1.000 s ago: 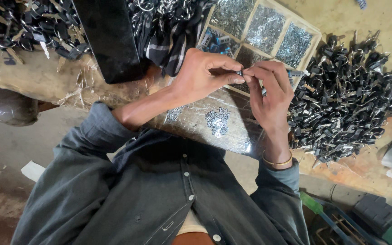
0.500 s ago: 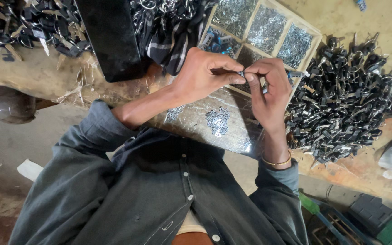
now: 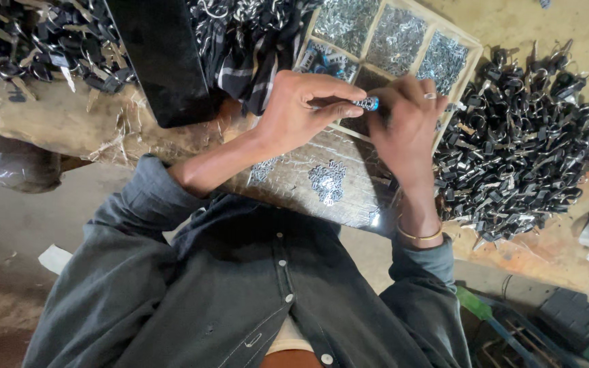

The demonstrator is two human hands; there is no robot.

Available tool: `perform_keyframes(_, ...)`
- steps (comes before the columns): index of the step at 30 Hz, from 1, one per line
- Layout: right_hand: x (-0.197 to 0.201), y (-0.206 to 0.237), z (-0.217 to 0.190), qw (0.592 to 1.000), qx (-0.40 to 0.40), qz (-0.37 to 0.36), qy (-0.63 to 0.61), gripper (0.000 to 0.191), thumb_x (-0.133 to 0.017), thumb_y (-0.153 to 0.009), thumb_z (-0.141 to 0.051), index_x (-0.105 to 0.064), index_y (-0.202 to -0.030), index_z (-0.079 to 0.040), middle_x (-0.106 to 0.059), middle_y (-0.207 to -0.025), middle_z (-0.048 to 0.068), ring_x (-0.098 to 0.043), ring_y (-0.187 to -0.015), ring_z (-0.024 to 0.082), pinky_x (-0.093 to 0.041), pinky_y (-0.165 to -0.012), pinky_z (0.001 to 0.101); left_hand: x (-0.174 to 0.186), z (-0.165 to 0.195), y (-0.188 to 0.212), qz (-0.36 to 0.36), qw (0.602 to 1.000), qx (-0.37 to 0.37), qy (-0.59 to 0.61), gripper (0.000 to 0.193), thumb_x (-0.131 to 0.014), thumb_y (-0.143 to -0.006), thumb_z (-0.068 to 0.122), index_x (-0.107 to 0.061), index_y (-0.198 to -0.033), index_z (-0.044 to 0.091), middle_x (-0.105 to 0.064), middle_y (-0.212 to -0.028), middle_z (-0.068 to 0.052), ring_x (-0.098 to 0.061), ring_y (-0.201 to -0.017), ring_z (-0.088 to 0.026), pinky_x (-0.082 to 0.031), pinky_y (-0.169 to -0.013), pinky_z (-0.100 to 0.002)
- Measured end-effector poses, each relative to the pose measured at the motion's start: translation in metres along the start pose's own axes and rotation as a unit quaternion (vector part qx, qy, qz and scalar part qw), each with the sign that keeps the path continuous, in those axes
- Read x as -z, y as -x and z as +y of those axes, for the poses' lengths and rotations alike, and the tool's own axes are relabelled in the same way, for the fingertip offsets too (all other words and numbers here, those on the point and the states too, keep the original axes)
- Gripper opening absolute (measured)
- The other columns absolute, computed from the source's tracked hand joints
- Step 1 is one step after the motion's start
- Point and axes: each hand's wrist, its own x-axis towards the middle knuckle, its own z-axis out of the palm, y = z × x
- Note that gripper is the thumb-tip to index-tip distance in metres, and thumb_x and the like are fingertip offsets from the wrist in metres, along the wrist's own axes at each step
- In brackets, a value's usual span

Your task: The person sits at a workbench assembling small metal clamps with blue plastic inserts. They repeatedly pick a metal part and a blue insert from a compartment tray, press the insert into the metal part by hand, and set the finished assembly on the table, working through the parts one at a time.

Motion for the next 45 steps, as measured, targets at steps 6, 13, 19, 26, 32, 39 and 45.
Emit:
perform_keyframes(6,0.015,0.002,0.009,0.998,-0.004,0.031,-0.063,0.011,-0.083,-0.092,-0.008,-0.077,-0.101,-0.01,-0.068,-0.106,0.003,-0.056,-0.104,0.026,-0.037,-0.093,0.043,-0.001,-0.001,-0.001,-0.015,1.0,0.009,-0.014,0.022,-0.085,-0.091,0.01,-0.078,-0.111,0.005,-0.08,-0.104,-0.01,-0.078,-0.085,-0.013,-0.061,-0.07,-0.024)
perform_keyframes(13,0.006,0.006,0.007,0.908,-0.169,0.092,-0.372,0.017,-0.085,-0.084,0.005,-0.076,-0.097,0.001,-0.069,-0.102,0.007,-0.05,-0.076,0.01,-0.031,-0.062,0.0256,-0.002,-0.004,0.0,-0.026,1.0,0.006,-0.009,0.022,-0.083,-0.092,0.008,-0.077,-0.113,0.005,-0.08,-0.106,-0.01,-0.079,-0.089,-0.014,-0.063,-0.071,-0.024)
perform_keyframes(19,-0.012,0.012,0.005,0.817,-0.087,0.016,-0.57,0.016,-0.068,-0.104,0.013,-0.068,-0.116,0.002,-0.064,-0.111,0.006,-0.059,-0.102,0.011,-0.047,-0.091,0.0226,-0.006,-0.004,0.001,-0.019,1.0,0.005,0.0,0.022,-0.084,-0.09,0.003,-0.075,-0.11,0.002,-0.079,-0.105,-0.008,-0.079,-0.094,-0.014,-0.066,-0.078,-0.024)
perform_keyframes(26,0.0,0.012,0.004,0.892,-0.045,0.012,-0.449,0.016,-0.072,-0.099,0.013,-0.07,-0.112,0.004,-0.064,-0.112,0.007,-0.06,-0.102,0.013,-0.05,-0.087,0.0248,-0.007,-0.005,0.002,-0.025,1.0,0.015,0.009,0.017,-0.083,-0.09,0.001,-0.074,-0.104,0.001,-0.078,-0.101,-0.006,-0.079,-0.094,-0.014,-0.066,-0.079,-0.024)
perform_keyframes(32,-0.003,0.014,0.008,0.871,-0.127,0.091,-0.465,0.021,-0.081,-0.089,0.017,-0.075,-0.102,0.001,-0.068,-0.104,0.009,-0.05,-0.078,0.01,-0.038,-0.067,0.0219,-0.007,-0.008,0.004,-0.016,1.0,0.003,0.019,0.015,-0.082,-0.091,-0.001,-0.073,-0.103,0.0,-0.078,-0.104,-0.007,-0.079,-0.097,-0.014,-0.067,-0.081,-0.024)
perform_keyframes(39,-0.011,0.017,0.012,0.74,-0.139,-0.019,-0.658,0.02,-0.064,-0.101,0.014,-0.073,-0.115,0.003,-0.064,-0.119,0.009,-0.061,-0.107,0.014,-0.05,-0.094,0.0272,-0.008,-0.009,0.005,-0.02,1.0,0.005,0.01,0.016,-0.083,-0.09,-0.001,-0.074,-0.102,0.0,-0.079,-0.101,-0.006,-0.08,-0.094,-0.015,-0.066,-0.079,-0.024)
perform_keyframes(45,-0.018,0.019,0.008,0.684,-0.183,-0.009,-0.706,0.02,-0.062,-0.101,0.012,-0.073,-0.115,0.003,-0.064,-0.121,0.009,-0.062,-0.113,0.015,-0.051,-0.101,0.0301,-0.006,-0.013,0.004,-0.02,1.0,-0.005,0.004,0.015,-0.082,-0.091,0.0,-0.075,-0.104,0.002,-0.079,-0.103,-0.007,-0.08,-0.095,-0.015,-0.067,-0.082,-0.024)
